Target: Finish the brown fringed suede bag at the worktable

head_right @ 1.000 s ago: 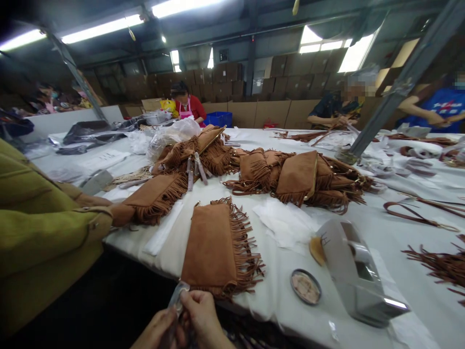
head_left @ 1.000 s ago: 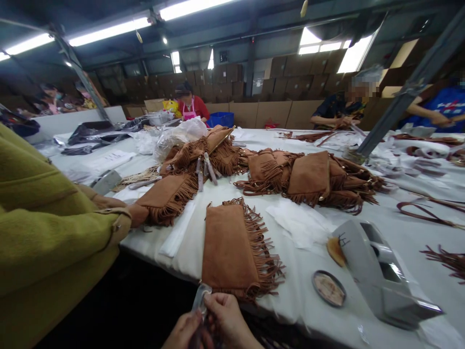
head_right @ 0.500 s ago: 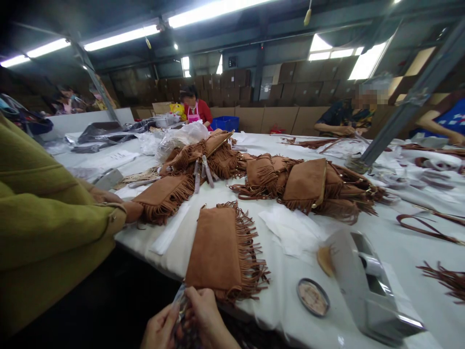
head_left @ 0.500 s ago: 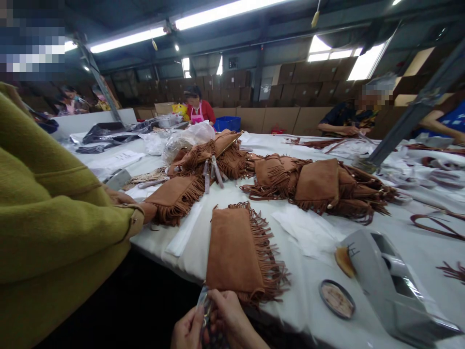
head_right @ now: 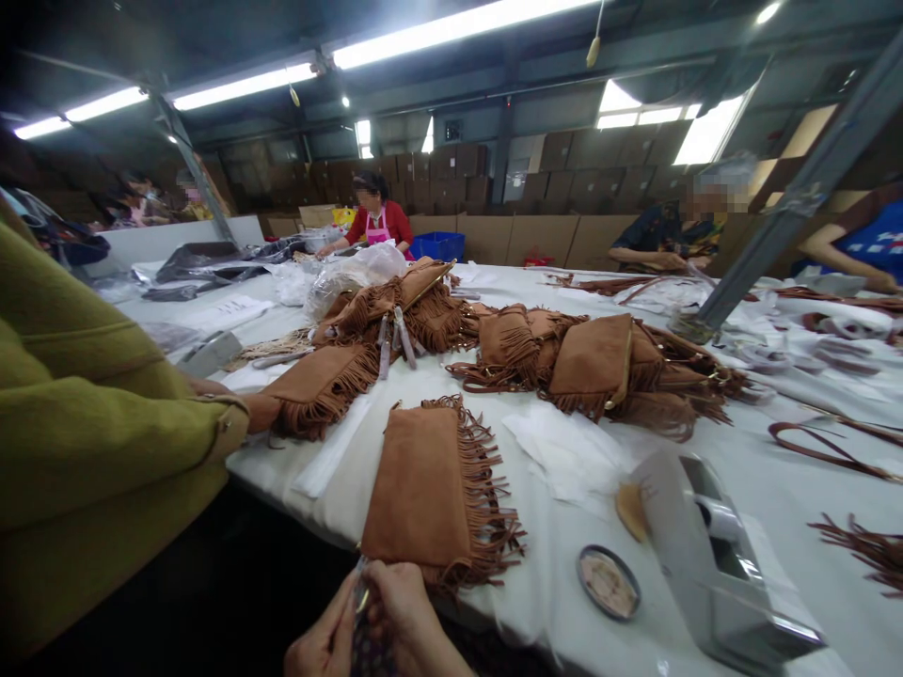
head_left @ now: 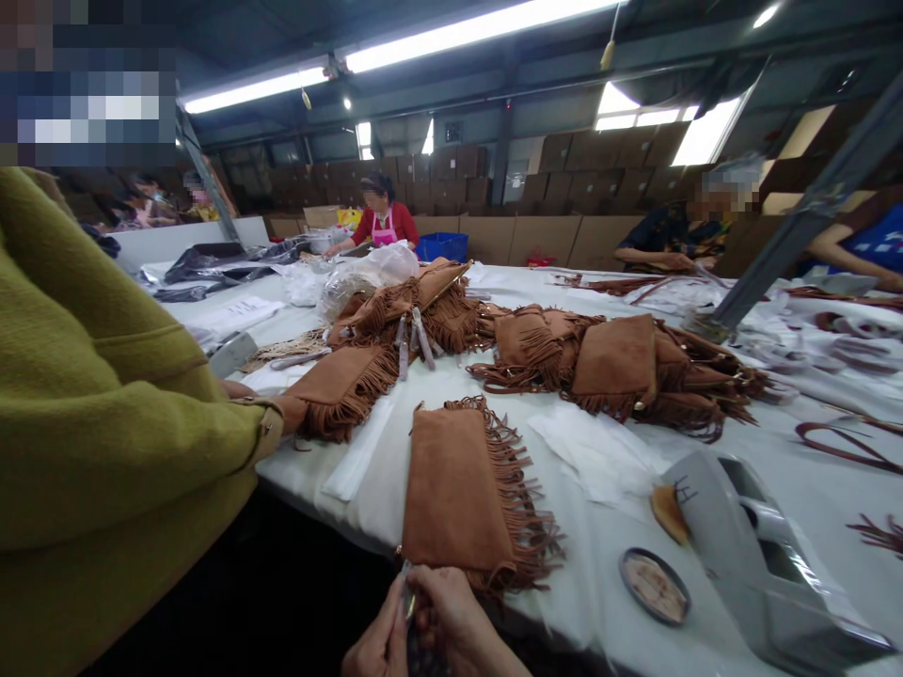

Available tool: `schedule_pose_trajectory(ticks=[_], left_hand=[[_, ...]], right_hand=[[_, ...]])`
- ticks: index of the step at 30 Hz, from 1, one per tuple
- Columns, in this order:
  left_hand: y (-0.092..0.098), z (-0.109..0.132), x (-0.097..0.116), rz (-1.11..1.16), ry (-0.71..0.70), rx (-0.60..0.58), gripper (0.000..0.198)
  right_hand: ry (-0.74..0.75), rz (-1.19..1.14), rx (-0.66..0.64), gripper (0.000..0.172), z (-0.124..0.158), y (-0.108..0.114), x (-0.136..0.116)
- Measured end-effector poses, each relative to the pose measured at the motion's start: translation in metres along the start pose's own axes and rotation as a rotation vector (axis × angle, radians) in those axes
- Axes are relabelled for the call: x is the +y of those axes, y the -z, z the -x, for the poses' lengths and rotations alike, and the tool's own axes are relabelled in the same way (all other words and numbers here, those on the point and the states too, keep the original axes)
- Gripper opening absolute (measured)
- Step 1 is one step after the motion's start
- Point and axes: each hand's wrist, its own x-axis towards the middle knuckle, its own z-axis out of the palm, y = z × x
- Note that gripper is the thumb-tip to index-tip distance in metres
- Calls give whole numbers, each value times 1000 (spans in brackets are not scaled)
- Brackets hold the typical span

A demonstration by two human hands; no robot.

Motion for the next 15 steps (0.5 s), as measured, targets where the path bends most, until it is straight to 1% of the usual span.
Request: schedule_pose_trajectory(ticks=[2,4,6,8,10,11,13,15], left_hand=[[1,2,1,-46,-50,-37,37],[2,3,1,-156,-102,-37,35],[3,4,2,-365,-169,-22,37],[1,3,3,-622,-231,-28,43],[-1,2,6,-833,-274,-67,47],[-1,2,8,-900,-287,-95,48],[0,0,13,-960,-288,-151,50],[5,1,16,-908,-254,-177,51]], right_hand=[[-21,-4,19,20,-1,0,0],[-37,-5,34,21,0,1,-2],[-46,-8,36,25,1,2,-4],[-29,9,8,32,4,3,-8],[31,91,-22,36,6,4,-11],[63,140,-31,35,7,3,-12],[98,208,-27,33,7,2,-13],[93,209,-20,33,5,1,-13]])
